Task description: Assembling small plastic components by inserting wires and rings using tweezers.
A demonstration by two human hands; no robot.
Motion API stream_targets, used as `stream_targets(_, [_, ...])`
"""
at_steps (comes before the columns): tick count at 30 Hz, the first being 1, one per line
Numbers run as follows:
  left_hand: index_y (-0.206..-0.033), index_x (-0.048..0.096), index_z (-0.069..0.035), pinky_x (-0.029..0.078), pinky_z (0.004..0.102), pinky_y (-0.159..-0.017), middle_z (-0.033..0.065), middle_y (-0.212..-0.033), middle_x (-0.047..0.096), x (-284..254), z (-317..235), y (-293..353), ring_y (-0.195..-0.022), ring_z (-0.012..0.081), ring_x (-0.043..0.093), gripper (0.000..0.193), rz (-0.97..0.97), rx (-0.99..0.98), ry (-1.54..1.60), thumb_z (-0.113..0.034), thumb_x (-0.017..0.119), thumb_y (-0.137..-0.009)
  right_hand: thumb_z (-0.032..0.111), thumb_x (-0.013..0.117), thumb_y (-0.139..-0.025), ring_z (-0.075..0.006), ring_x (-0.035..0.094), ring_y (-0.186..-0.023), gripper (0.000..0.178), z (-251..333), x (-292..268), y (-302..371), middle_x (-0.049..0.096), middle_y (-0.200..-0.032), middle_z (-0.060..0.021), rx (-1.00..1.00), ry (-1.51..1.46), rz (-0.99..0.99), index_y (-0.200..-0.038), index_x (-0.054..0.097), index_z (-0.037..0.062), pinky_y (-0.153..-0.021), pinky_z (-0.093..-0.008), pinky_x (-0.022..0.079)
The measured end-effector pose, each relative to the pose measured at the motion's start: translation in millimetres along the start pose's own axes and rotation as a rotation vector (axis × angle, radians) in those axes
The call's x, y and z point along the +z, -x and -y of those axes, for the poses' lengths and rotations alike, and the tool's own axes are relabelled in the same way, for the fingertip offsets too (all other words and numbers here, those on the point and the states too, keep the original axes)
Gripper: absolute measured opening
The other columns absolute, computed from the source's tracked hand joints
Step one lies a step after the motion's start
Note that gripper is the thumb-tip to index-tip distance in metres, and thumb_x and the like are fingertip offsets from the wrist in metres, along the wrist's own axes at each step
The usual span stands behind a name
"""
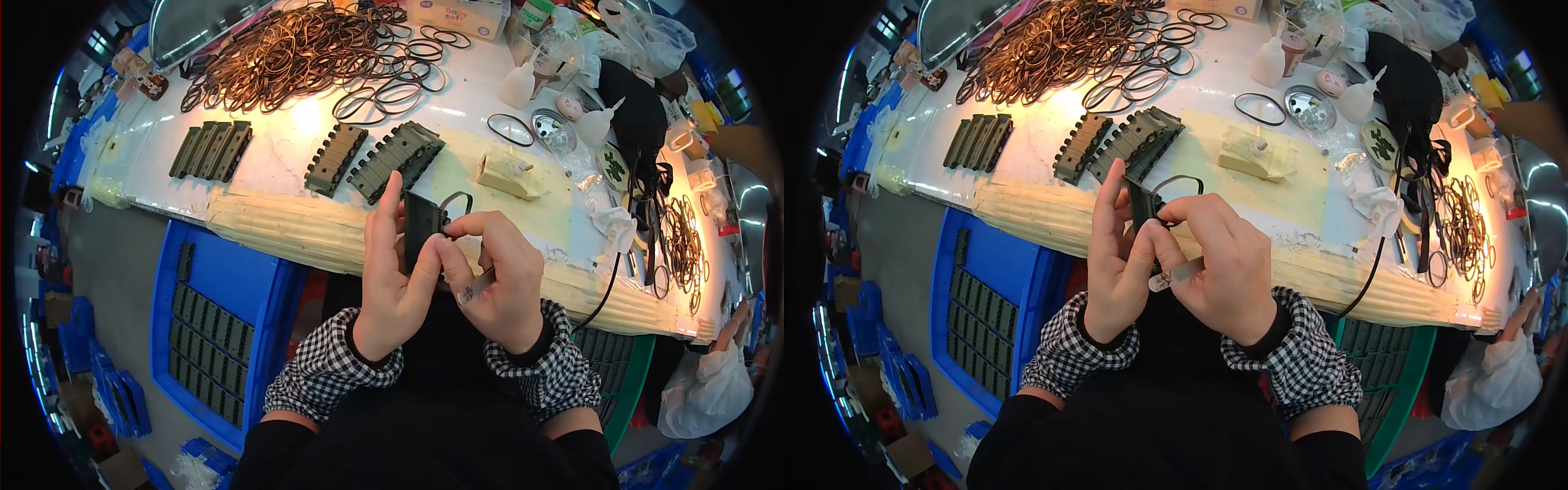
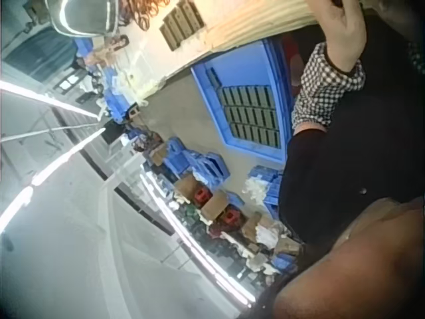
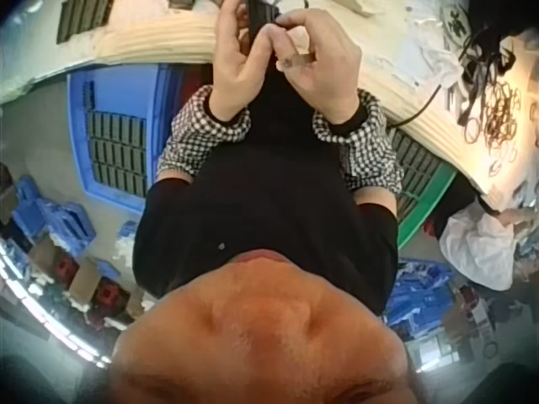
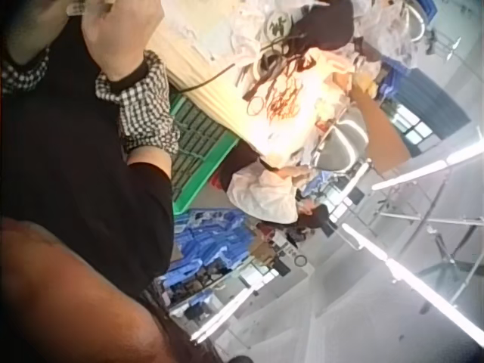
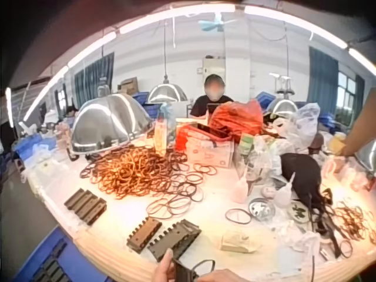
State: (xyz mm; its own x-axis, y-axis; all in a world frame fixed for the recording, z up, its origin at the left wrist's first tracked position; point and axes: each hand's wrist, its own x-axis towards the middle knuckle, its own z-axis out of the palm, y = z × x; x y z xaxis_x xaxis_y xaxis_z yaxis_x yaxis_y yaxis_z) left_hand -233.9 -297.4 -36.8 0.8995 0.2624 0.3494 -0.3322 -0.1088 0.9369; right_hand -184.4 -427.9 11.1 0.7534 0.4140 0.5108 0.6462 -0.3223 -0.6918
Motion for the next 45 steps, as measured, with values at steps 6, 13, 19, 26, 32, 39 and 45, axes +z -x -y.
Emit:
stream_targets(6, [-0.148, 0.016, 0.001, 0.052, 0.0317, -0.091, 0.0140, -0.123, 0.036, 5.3, -0.8, 4.6, -0.115, 0.0225, 0.047, 0.080, -0.026, 0.003, -0.033, 0.004, 0.061, -0.082, 0.006, 0.065, -0.084, -0.0274, 0.061, -0.063, 0.010, -4.1, -1.2, -2.8, 0.060, -0.079, -0.0101, 0.016, 0.002, 0.009, -0.085, 0.056, 0.0022, -0.054, -0.0345, 0.049])
stream_targets(13, [-0.145, 0.026, 0.001, 0.057, 0.0304, -0.085, 0.0130, -0.116, 0.041, 5.9, 0.4, 4.1, -0.110, 0.0220, 0.052, 0.079, -0.077, 0.077, -0.163, 0.004, 0.067, -0.078, 0.007, 0.061, -0.088, -0.0285, 0.062, -0.064, 0.012, -5.5, -13.1, -7.6, 0.060, -0.078, -0.0112, 0.168, -0.054, 0.181, -0.089, 0.051, 0.0018, -0.054, -0.0351, 0.049])
stream_targets(19, [-0.143, 0.029, 0.002, 0.058, 0.0315, -0.085, 0.0122, -0.114, 0.041, 8.7, -0.7, 1.3, -0.110, 0.0219, 0.053, 0.078, -0.109, 0.039, -0.090, 0.004, 0.069, -0.076, 0.008, 0.062, -0.088, -0.0242, 0.064, -0.063, 0.012, 2.3, -8.6, -7.7, 0.061, -0.076, -0.0103, 0.235, -0.123, 0.160, -0.090, 0.051, 0.0015, -0.054, -0.0329, 0.049])
stream_targets(26, [-0.145, 0.028, 0.002, 0.058, 0.0306, -0.085, 0.0112, -0.111, 0.041, 7.7, 0.0, 2.7, -0.108, 0.0208, 0.053, 0.078, -0.101, 0.053, -0.174, 0.003, 0.068, -0.078, 0.004, 0.061, -0.083, -0.0191, 0.060, -0.057, 0.009, -3.2, -13.0, -17.5, 0.058, -0.067, -0.0089, 0.330, -0.320, 0.209, -0.083, 0.054, -0.0011, -0.053, -0.0287, 0.048])
stream_targets(32, [-0.146, 0.026, 0.003, 0.057, 0.0273, -0.083, 0.0113, -0.111, 0.043, 5.6, -0.2, -2.1, -0.108, 0.0193, 0.053, 0.077, -0.086, 0.019, -0.136, 0.002, 0.066, -0.080, 0.003, 0.061, -0.076, -0.0196, 0.058, -0.056, 0.007, -6.8, -19.1, -21.5, 0.057, -0.063, -0.0096, 0.285, -0.250, 0.339, -0.081, 0.057, -0.0004, -0.054, -0.0294, 0.047])
stream_targets(39, [-0.148, 0.022, 0.000, 0.050, 0.0353, -0.094, 0.0109, -0.120, 0.053, -12.8, -1.4, -4.3, -0.108, 0.0177, 0.056, 0.066, 0.133, -0.260, 0.439, 0.000, 0.054, -0.090, 0.004, 0.066, -0.080, -0.0139, 0.049, -0.062, 0.013, -13.8, -23.5, -24.5, 0.059, -0.082, -0.0063, 0.058, -0.116, 0.074, -0.092, 0.062, 0.0023, -0.053, -0.0264, 0.041])
stream_targets(45, [-0.145, 0.029, -0.001, 0.048, 0.0425, -0.099, 0.0164, -0.128, 0.052, -18.0, -11.1, -4.6, -0.110, 0.0234, 0.060, 0.056, 0.299, -0.448, 0.614, -0.010, 0.047, -0.093, 0.003, 0.069, -0.080, -0.0051, 0.035, -0.056, 0.024, -19.6, -28.1, -28.3, 0.057, -0.098, -0.0039, -0.063, -0.103, 0.067, -0.103, 0.067, 0.0073, -0.051, -0.0195, 0.031])
